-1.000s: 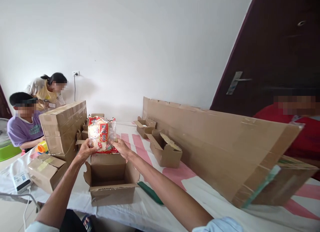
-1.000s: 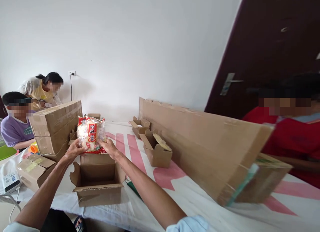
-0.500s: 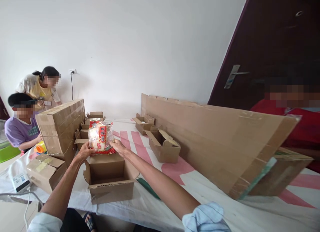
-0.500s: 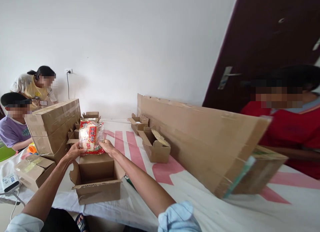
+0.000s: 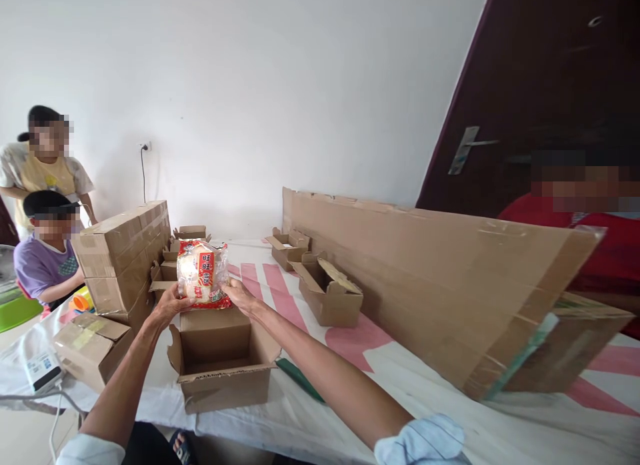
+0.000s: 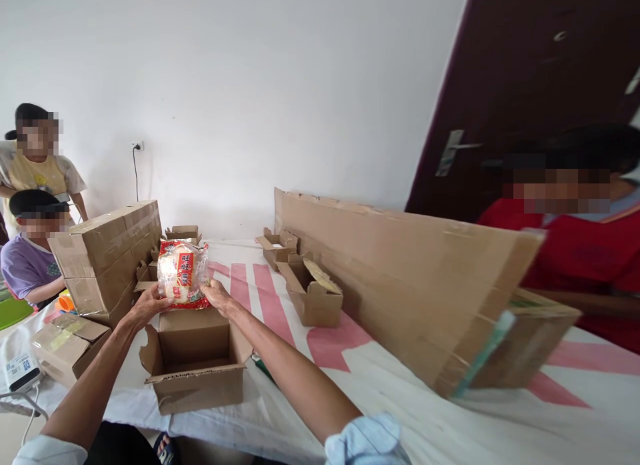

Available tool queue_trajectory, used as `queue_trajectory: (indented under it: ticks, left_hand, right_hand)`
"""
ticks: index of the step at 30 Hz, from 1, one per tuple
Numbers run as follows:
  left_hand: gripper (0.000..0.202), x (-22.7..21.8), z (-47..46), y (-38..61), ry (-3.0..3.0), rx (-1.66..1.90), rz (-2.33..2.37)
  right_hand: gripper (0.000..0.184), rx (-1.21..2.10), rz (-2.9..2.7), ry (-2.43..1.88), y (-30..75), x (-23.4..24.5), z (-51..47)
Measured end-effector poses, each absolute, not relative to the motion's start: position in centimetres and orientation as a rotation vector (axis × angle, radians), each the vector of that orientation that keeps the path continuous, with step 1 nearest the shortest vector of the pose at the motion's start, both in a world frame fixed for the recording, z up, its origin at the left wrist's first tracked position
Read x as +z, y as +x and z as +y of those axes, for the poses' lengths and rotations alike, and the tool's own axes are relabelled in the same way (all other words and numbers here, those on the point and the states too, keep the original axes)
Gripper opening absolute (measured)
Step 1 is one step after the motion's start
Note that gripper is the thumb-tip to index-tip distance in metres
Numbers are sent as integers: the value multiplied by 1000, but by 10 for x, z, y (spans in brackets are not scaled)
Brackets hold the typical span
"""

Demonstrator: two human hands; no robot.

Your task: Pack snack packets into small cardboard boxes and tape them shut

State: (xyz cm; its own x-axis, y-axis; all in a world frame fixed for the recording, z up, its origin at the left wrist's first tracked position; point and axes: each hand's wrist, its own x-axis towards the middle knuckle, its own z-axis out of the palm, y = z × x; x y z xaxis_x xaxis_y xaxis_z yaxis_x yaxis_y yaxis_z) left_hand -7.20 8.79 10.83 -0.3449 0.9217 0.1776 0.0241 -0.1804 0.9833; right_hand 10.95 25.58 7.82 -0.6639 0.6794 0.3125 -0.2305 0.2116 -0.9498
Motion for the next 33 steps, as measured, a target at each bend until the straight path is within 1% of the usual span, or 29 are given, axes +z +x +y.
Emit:
queue_trajectory:
  ticks: [8, 17, 23, 28, 31, 33]
  left_hand:
    - [84, 128, 74, -56, 1250, 1714, 1219]
    - [81, 138, 64, -45, 1256, 1719, 1253]
    - [80, 139, 61, -43, 1273, 1716, 1275]
    - [70, 145, 68, -42, 1365, 1751, 1322]
    - [62, 162, 77, -46, 1536, 1819, 1378]
    - [55, 178, 84, -52, 1645, 1845, 1401]
  right_hand:
    - [57, 1584, -1623, -234, 122, 101, 240]
    - [61, 1607, -1569, -171, 132, 106, 229]
    - [70, 1642, -1555, -159, 132, 109, 228]
    - [76, 1701, -1580, -147, 132, 118, 227]
    - [79, 1748, -1626, -107, 134, 138, 227]
    - [79, 1712, -1675, -52, 137, 156, 230]
